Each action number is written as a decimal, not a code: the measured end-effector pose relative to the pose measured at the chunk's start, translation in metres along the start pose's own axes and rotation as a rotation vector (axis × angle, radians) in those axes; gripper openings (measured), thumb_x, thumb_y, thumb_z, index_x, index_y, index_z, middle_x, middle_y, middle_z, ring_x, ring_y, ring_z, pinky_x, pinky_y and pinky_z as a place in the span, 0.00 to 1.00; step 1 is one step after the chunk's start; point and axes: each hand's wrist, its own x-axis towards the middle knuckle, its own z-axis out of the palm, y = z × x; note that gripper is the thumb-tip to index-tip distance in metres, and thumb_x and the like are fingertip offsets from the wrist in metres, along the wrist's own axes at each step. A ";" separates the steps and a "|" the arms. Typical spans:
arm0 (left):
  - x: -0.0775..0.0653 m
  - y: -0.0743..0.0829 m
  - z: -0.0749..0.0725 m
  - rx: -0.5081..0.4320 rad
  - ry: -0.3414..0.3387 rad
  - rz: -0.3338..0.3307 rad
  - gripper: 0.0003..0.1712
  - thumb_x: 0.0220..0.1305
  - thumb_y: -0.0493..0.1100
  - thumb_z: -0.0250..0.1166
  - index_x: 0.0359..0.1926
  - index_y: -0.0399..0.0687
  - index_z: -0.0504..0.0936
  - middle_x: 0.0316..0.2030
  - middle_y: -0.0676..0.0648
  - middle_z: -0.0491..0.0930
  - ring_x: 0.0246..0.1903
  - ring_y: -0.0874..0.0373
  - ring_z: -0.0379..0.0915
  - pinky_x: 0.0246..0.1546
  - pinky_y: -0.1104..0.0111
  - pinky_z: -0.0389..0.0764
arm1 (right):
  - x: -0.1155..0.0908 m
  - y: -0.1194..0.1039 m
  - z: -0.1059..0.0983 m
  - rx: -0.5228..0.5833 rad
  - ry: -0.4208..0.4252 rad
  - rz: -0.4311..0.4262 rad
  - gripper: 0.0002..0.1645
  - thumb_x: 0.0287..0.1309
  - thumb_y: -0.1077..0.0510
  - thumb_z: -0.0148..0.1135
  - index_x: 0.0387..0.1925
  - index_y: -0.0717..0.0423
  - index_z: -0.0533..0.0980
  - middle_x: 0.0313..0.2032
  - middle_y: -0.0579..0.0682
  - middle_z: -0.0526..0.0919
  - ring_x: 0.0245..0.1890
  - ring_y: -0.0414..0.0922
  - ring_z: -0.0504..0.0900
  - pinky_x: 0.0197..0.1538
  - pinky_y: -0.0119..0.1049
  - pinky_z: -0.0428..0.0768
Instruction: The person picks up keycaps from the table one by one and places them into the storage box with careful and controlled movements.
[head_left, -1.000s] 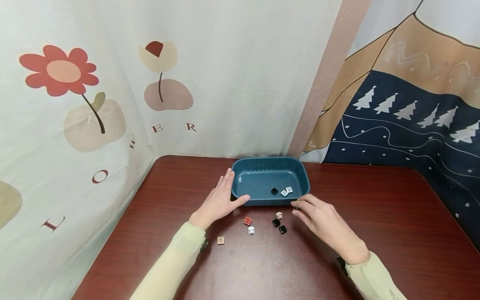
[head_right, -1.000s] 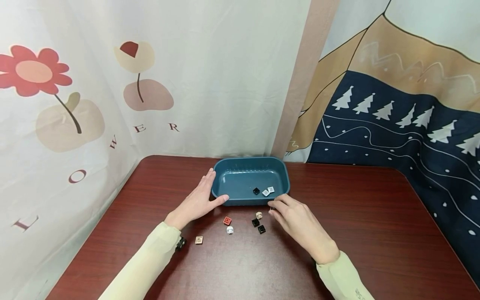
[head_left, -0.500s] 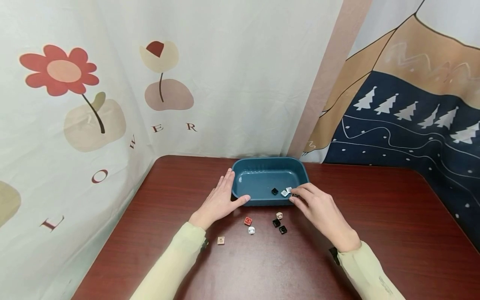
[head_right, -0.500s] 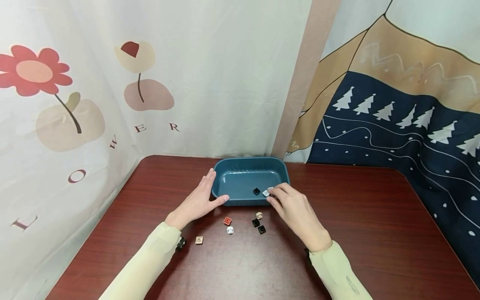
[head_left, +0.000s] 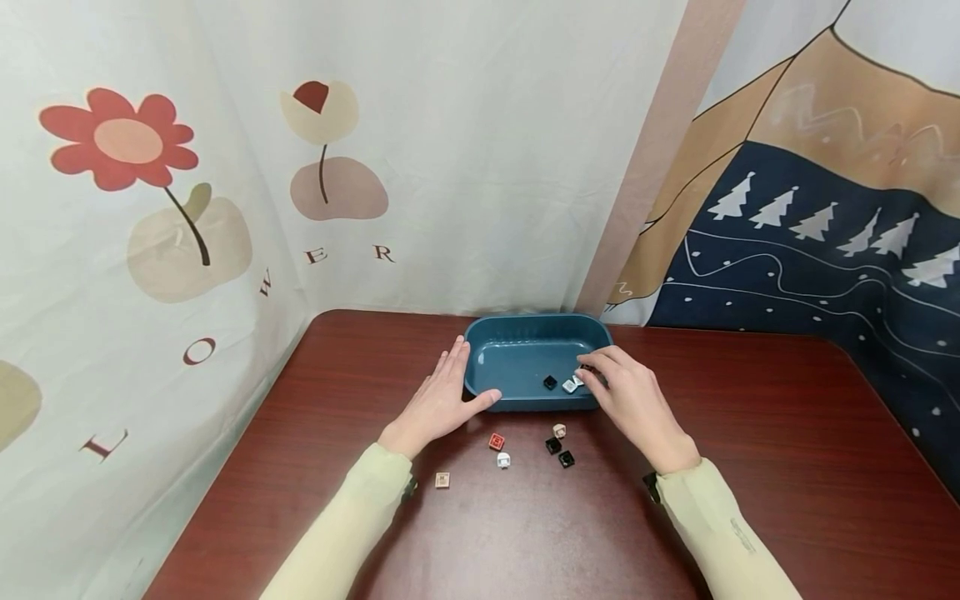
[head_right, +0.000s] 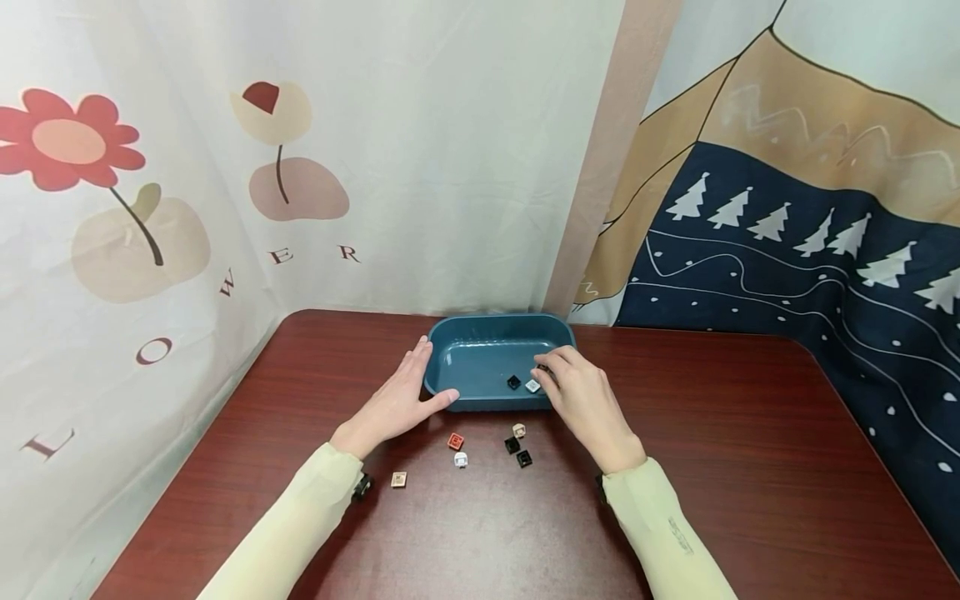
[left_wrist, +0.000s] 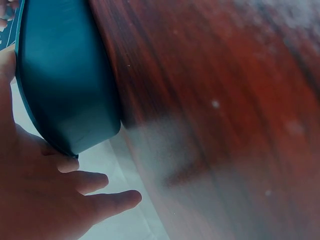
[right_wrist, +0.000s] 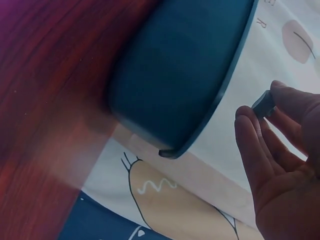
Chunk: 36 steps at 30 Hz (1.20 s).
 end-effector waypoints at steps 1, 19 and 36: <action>0.000 0.000 0.000 0.001 0.000 0.000 0.64 0.53 0.83 0.47 0.77 0.49 0.39 0.76 0.52 0.34 0.74 0.46 0.37 0.66 0.44 0.52 | 0.002 0.001 0.001 -0.004 -0.003 0.004 0.14 0.56 0.58 0.70 0.45 0.56 0.83 0.41 0.48 0.82 0.40 0.42 0.80 0.40 0.39 0.81; -0.002 0.002 -0.002 -0.005 -0.001 -0.002 0.64 0.54 0.83 0.47 0.77 0.48 0.39 0.76 0.51 0.35 0.74 0.47 0.35 0.66 0.44 0.52 | 0.026 0.007 0.027 -0.003 -0.113 0.065 0.12 0.59 0.56 0.68 0.43 0.57 0.85 0.37 0.51 0.83 0.38 0.45 0.82 0.40 0.42 0.82; -0.002 0.003 -0.003 -0.004 0.001 -0.006 0.64 0.54 0.82 0.48 0.77 0.49 0.39 0.76 0.52 0.35 0.74 0.47 0.36 0.66 0.43 0.52 | 0.033 0.013 0.043 -0.031 -0.233 0.156 0.14 0.60 0.55 0.67 0.44 0.58 0.85 0.40 0.52 0.84 0.42 0.47 0.82 0.45 0.44 0.81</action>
